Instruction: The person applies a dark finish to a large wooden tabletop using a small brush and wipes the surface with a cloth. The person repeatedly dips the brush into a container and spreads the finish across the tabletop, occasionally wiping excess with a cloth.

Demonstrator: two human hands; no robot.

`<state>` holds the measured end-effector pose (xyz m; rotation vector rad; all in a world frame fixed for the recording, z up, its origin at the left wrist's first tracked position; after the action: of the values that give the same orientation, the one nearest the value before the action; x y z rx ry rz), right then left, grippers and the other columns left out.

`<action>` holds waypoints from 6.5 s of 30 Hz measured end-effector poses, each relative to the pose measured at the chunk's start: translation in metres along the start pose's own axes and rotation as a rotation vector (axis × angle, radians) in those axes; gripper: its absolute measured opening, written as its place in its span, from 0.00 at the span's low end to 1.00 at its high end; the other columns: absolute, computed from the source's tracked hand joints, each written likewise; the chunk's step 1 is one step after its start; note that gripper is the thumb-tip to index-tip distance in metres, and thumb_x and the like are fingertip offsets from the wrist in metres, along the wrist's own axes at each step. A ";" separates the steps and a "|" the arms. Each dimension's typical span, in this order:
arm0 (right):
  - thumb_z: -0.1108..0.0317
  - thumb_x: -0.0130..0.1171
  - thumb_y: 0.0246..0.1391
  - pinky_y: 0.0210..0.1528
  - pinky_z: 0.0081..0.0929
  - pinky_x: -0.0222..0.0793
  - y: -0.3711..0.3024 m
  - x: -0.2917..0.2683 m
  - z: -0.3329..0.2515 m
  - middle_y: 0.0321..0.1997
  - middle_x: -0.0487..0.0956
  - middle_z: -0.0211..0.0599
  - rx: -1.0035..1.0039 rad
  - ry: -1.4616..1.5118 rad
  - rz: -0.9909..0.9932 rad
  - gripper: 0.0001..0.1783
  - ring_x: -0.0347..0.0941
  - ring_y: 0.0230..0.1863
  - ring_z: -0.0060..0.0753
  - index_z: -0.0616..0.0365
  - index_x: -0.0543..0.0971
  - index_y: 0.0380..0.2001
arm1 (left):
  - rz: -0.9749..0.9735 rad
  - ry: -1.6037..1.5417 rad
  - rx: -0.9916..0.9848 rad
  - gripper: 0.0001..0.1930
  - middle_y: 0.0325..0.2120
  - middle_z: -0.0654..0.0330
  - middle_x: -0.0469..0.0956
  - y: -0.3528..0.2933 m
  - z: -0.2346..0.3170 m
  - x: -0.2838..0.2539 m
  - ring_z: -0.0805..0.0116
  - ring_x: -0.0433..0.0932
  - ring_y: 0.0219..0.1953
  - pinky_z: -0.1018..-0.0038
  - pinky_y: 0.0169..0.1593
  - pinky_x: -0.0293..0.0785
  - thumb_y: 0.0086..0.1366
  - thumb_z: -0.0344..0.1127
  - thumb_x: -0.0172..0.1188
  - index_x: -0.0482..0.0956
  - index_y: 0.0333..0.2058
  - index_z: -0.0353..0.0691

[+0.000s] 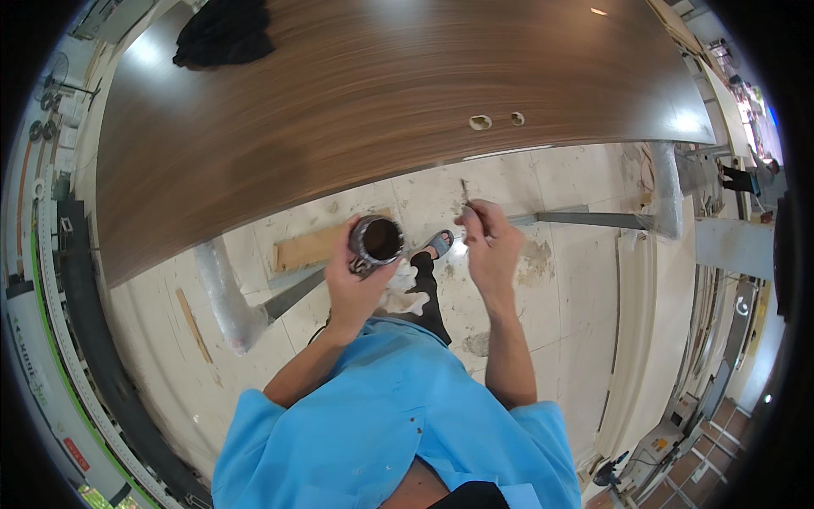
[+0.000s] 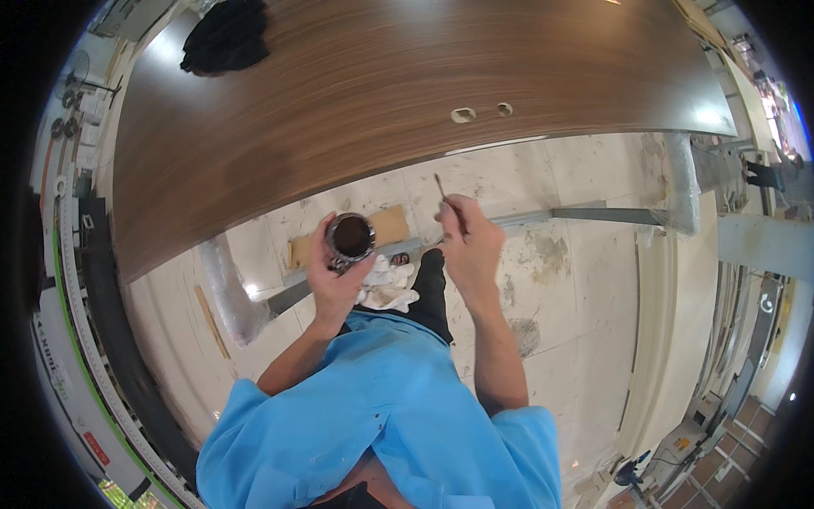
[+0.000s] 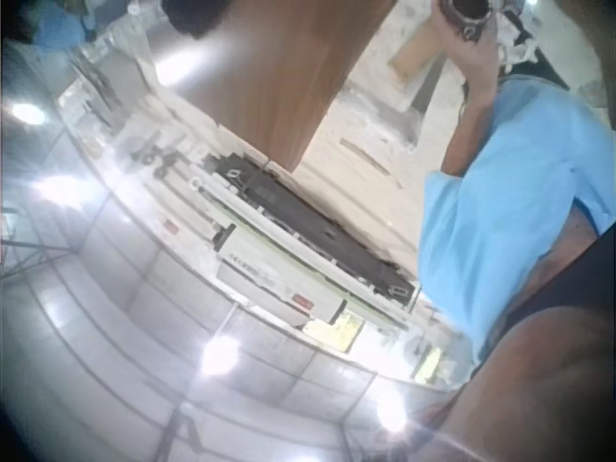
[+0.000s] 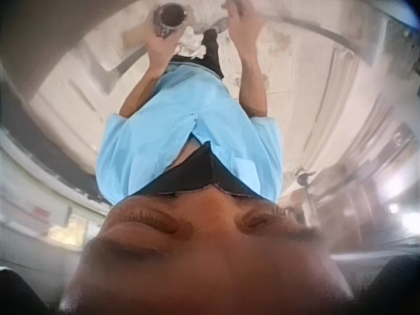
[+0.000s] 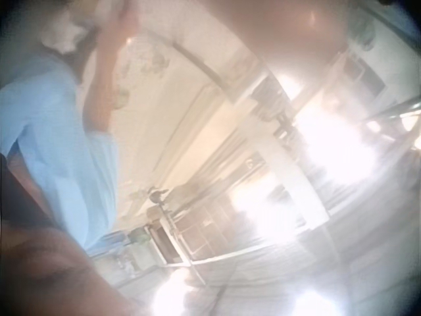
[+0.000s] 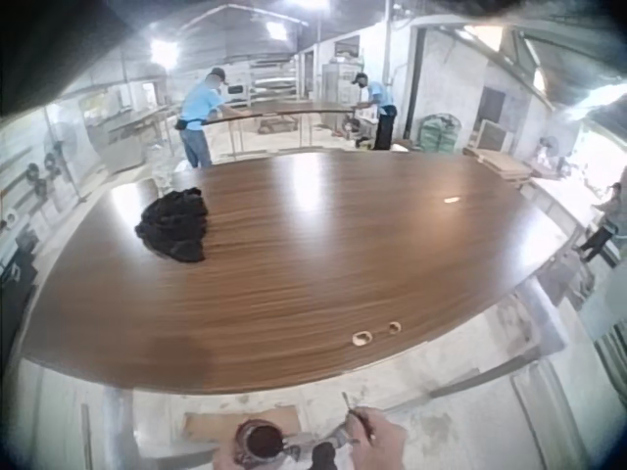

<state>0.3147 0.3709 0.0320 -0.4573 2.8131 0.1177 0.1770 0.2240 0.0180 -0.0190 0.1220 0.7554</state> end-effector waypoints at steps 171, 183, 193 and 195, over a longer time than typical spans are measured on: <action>0.69 0.69 0.54 0.25 0.23 0.66 0.071 -0.022 0.058 0.18 0.78 0.35 -0.001 0.057 0.074 0.10 0.70 0.20 0.21 0.64 0.81 0.28 | -0.042 0.150 -0.032 0.42 0.54 0.51 0.72 0.033 -0.001 0.055 0.63 0.75 0.55 0.69 0.60 0.72 0.54 0.21 0.71 0.58 0.66 0.31; 0.69 0.73 0.49 0.25 0.25 0.68 0.053 0.005 0.050 0.18 0.78 0.37 0.023 0.077 0.051 0.12 0.72 0.19 0.25 0.62 0.79 0.25 | 0.042 0.097 -0.034 0.40 0.54 0.54 0.73 0.021 -0.005 0.032 0.65 0.75 0.55 0.69 0.60 0.71 0.56 0.26 0.71 0.61 0.65 0.33; 0.66 0.73 0.49 0.25 0.26 0.68 0.034 0.044 0.036 0.20 0.80 0.39 -0.004 0.053 -0.033 0.12 0.73 0.20 0.27 0.60 0.80 0.27 | 0.125 0.108 -0.062 0.43 0.56 0.52 0.70 0.016 -0.001 0.003 0.64 0.74 0.57 0.69 0.61 0.73 0.54 0.20 0.70 0.58 0.66 0.30; 0.66 0.73 0.49 0.25 0.28 0.68 0.028 0.052 0.036 0.20 0.79 0.40 -0.012 0.145 -0.083 0.11 0.74 0.20 0.30 0.59 0.81 0.27 | 0.152 0.110 -0.057 0.42 0.56 0.52 0.70 0.015 -0.001 -0.003 0.64 0.74 0.56 0.69 0.61 0.73 0.54 0.19 0.70 0.59 0.66 0.30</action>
<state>0.2686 0.3865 -0.0168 -0.6078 2.9302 0.0871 0.1646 0.2327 0.0173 -0.1067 0.2082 0.9099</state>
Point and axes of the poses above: each hand's wrist, its own y-axis towards the middle knuckle, its own x-axis out of the palm, z = x × y, the point moved 1 cm from there along y, towards the middle knuckle
